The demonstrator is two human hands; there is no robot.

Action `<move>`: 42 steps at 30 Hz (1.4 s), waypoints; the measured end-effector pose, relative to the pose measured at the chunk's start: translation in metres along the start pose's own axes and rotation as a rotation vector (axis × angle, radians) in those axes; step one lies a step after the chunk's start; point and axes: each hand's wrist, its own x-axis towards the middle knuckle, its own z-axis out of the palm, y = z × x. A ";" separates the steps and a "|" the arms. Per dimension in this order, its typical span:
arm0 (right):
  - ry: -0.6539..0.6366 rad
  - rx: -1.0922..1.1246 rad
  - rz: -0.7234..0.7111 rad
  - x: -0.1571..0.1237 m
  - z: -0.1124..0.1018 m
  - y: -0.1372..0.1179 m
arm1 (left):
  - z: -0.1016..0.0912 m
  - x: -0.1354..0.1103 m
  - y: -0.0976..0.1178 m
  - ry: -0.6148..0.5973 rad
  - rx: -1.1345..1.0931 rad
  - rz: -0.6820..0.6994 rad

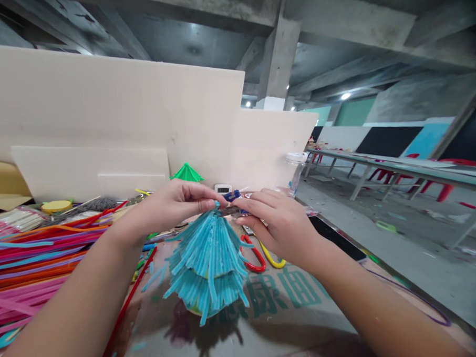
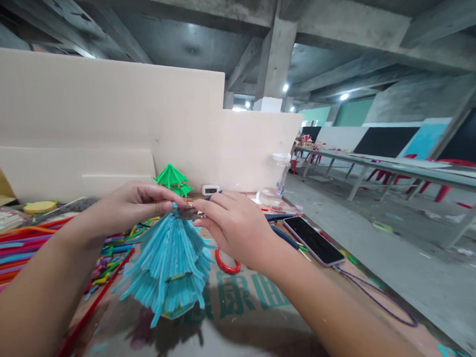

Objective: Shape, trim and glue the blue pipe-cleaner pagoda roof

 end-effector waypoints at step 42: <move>0.043 0.064 0.057 -0.004 0.003 -0.004 | 0.003 -0.003 0.010 -0.006 -0.005 -0.003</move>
